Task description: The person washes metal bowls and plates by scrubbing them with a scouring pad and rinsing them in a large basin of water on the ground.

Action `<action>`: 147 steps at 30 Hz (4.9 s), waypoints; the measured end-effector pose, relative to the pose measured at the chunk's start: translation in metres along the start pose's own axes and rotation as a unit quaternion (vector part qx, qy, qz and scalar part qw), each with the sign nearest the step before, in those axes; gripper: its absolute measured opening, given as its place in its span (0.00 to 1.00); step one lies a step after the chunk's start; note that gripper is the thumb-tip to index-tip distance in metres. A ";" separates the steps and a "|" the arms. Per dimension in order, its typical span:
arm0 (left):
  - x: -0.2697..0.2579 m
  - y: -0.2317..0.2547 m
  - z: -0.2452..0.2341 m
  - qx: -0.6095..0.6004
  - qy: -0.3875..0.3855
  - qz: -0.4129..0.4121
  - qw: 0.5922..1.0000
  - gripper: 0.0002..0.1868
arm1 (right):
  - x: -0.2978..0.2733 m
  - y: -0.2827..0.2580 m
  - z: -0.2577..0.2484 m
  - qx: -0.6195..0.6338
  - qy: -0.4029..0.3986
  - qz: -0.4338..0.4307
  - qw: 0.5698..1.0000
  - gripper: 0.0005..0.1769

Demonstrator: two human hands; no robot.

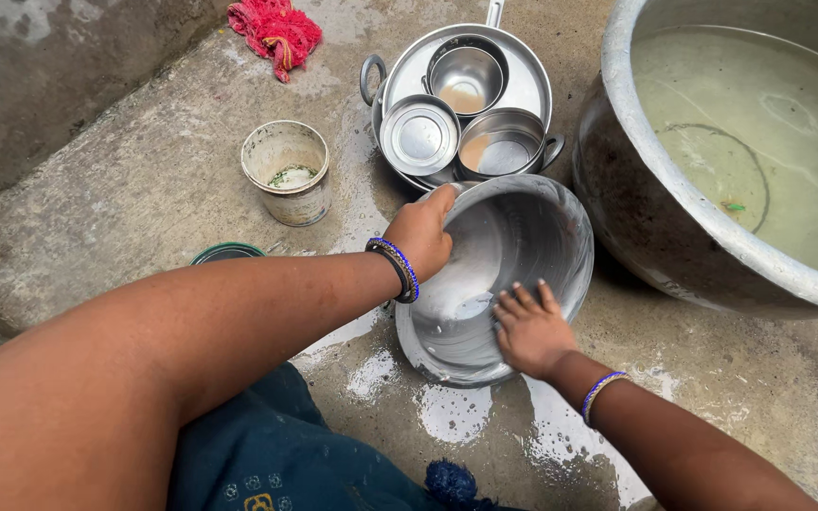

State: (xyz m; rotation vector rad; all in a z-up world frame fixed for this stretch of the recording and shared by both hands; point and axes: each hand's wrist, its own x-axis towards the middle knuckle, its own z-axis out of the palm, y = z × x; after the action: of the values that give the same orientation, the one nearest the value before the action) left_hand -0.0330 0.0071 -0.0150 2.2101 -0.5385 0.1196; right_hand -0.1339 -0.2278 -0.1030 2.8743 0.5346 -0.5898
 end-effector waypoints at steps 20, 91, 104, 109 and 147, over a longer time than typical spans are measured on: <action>0.006 0.003 -0.005 -0.024 0.009 -0.098 0.995 0.21 | -0.046 0.024 0.049 0.083 0.301 -0.151 0.938 0.21; -0.020 -0.008 -0.018 -0.122 -0.039 -0.051 0.990 0.31 | 0.058 -0.103 0.024 0.317 -0.133 0.059 0.937 0.39; -0.014 -0.020 -0.010 -0.107 0.028 -0.100 0.989 0.16 | -0.003 -0.166 -0.023 0.690 0.246 0.006 0.681 0.27; -0.017 -0.019 -0.022 -0.072 -0.009 -0.149 0.986 0.23 | -0.042 -0.049 0.017 0.225 0.113 -0.114 0.961 0.25; -0.006 -0.009 -0.018 0.008 -0.076 -0.015 0.997 0.27 | 0.025 0.040 -0.033 0.161 0.423 0.133 0.882 0.45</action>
State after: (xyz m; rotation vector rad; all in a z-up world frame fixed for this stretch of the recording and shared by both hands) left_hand -0.0327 0.0281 -0.0112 2.2533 -0.5881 -0.0608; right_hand -0.0864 -0.2495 -0.0798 3.3282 0.1085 0.7362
